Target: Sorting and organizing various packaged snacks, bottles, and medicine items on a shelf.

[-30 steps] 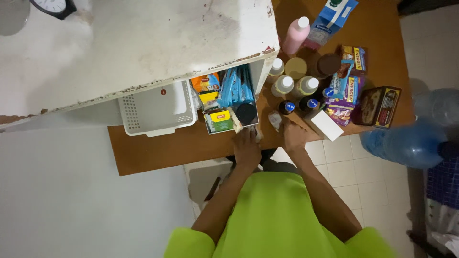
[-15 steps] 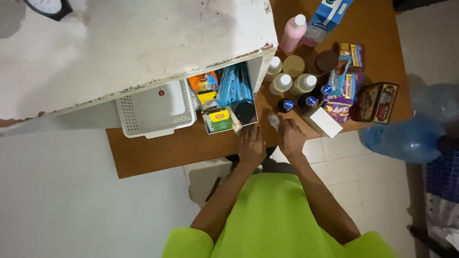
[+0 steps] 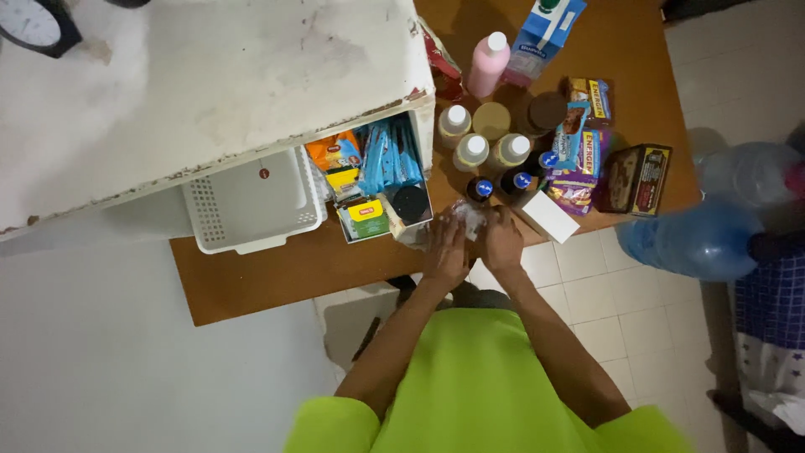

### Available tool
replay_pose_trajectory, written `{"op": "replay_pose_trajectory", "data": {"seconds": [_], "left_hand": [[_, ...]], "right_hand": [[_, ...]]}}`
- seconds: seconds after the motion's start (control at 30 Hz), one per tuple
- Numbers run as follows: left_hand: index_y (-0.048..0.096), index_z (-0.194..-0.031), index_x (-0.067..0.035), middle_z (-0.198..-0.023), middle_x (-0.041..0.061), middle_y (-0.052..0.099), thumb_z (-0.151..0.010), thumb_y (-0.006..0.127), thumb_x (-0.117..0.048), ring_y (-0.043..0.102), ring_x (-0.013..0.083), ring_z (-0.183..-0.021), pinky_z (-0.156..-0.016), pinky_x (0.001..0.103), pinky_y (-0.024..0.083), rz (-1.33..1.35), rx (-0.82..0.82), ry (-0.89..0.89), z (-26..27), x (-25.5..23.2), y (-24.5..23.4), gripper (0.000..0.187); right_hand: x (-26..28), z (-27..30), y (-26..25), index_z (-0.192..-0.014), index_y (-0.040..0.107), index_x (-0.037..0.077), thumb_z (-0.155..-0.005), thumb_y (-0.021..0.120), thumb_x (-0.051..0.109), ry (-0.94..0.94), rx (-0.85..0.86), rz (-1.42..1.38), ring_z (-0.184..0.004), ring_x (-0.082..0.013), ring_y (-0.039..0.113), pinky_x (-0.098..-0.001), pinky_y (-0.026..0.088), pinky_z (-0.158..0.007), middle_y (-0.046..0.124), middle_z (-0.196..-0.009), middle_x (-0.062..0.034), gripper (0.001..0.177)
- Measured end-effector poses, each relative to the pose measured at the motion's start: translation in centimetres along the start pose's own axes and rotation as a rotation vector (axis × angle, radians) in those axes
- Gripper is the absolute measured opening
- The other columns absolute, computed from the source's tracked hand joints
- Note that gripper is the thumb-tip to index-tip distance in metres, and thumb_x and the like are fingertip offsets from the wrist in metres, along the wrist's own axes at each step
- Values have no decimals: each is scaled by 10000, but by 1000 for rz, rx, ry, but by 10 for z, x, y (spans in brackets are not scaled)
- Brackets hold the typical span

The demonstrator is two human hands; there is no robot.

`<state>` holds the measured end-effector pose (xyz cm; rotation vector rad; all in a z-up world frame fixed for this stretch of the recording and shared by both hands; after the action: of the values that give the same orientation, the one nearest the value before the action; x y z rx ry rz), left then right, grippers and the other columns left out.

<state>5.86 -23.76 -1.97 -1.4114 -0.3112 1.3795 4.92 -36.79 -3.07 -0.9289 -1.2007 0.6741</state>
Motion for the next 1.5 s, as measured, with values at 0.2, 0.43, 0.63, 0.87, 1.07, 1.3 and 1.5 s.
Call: {"op": "replay_pose_trajectory", "data": {"seconds": [0.2,0.43,0.63,0.87,1.07,1.3,1.5], "left_hand": [[337,-1582,-3,-1676,226,242,-813,749,-234,162,476,-1550,-1226,637,130,-149,-16,55,-5,17,19,903],[360,-1546,16,-1595,283,320,-841,757,-273,224,515,-1506,-1214,647,152,-105,-82,57,4,8,5,859],[439,-1549,-90,-1653,213,352,-963,621,-162,455,479,-1344,-1044,560,445,292,18,-57,45,7,-26,618],[609,-1390,-120,-1452,162,599,-1000,536,-87,709,304,-1033,-889,416,594,428,-345,-118,111,34,-127,398],[572,-1455,-56,-1564,202,463,-959,562,-94,538,412,-1365,-1041,490,535,173,-764,-46,136,71,-181,497],[452,-1547,-2,-1668,233,315,-998,544,-229,286,512,-1529,-1244,615,256,-1,-608,3,124,95,-172,601],[460,-1547,-52,-1708,198,256,-992,555,-232,232,464,-1571,-1271,603,211,-20,-494,-10,116,108,-155,591]], "right_hand": [[35,9,-21,-1373,580,119,-740,798,158,-43,142,106,-1205,-420,566,-523,492,-954,484,-1432,-198,670],[30,9,-8,-1430,616,158,-734,749,56,-222,67,92,-1277,-378,556,-459,495,-1046,471,-1552,-170,716],[74,22,-53,-1266,668,115,-736,809,156,-77,91,64,-1198,-354,554,-508,467,-982,553,-1349,-155,550],[164,33,-92,-1088,748,64,-862,718,51,-220,-175,-205,-921,-338,656,-449,528,-804,688,-1003,-121,229],[214,21,-78,-1175,701,63,-912,741,176,-208,-191,-150,-958,-359,659,-472,539,-810,661,-1082,-141,289],[226,-7,-59,-1466,472,30,-660,851,457,-59,-27,58,-1243,-468,499,-572,406,-990,471,-1487,-195,988],[193,-16,-23,-1526,501,146,-808,773,264,-113,12,200,-1245,-406,543,-545,427,-1010,473,-1548,-174,777]]}}
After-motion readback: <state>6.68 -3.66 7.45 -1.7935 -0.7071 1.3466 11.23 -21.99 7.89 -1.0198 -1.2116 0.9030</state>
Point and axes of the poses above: each hand's wrist, its own z-axis away from the middle knuckle, its own y-axis out of the palm, x = y × z, the point moved 8 cm from there along -z, towards the middle knuckle
